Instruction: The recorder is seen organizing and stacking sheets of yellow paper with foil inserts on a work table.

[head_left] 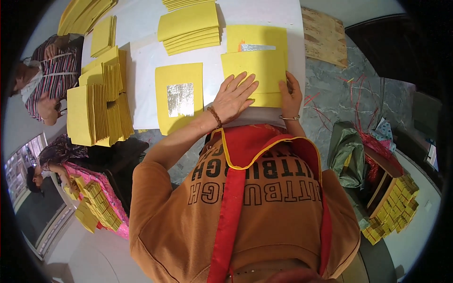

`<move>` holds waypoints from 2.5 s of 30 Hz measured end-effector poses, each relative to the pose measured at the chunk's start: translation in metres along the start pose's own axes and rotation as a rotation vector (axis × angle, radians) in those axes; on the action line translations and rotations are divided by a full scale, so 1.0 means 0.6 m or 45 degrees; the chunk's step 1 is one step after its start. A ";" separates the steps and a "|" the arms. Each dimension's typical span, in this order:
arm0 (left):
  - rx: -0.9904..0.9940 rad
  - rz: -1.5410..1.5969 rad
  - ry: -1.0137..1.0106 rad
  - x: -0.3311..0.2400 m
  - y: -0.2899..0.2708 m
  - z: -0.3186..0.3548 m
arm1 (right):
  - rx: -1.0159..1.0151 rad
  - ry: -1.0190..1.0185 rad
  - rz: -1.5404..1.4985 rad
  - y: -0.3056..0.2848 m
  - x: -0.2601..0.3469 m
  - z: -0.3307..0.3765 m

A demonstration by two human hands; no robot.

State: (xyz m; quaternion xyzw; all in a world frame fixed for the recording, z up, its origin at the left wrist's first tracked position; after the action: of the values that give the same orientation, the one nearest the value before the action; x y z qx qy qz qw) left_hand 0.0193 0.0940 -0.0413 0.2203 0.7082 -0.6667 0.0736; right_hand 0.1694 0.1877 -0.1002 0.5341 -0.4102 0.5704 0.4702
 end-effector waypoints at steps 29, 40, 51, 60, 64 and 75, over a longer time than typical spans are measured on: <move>-0.292 -0.556 -0.256 0.334 -0.140 -0.053 | -0.085 0.004 0.034 -0.009 -0.019 0.005; -0.068 -0.541 -0.303 0.331 -0.128 -0.049 | -0.033 0.006 -0.074 -0.013 -0.018 0.001; -0.231 -0.691 -0.234 0.267 -0.186 -0.052 | 0.078 -0.133 0.380 -0.014 0.003 -0.005; 0.002 -0.034 0.185 0.021 -0.065 0.025 | 0.096 -0.268 0.395 -0.009 -0.014 -0.015; 0.004 0.091 0.147 0.029 -0.054 0.034 | 0.109 -0.248 0.353 -0.008 -0.011 -0.014; 0.113 0.415 0.107 0.040 -0.067 0.007 | 0.115 -0.166 0.293 -0.011 -0.022 -0.017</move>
State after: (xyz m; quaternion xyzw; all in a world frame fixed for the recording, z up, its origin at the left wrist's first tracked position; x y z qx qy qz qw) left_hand -0.0193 0.0946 -0.0149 0.3627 0.6354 -0.6668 0.1413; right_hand 0.1732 0.1979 -0.1148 0.5401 -0.4724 0.6025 0.3494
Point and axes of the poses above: each hand's wrist, its own z-axis away from the middle knuckle, its own y-axis out of the palm, x = y × z, the point moved 7 cm from there along -z, towards the middle knuckle
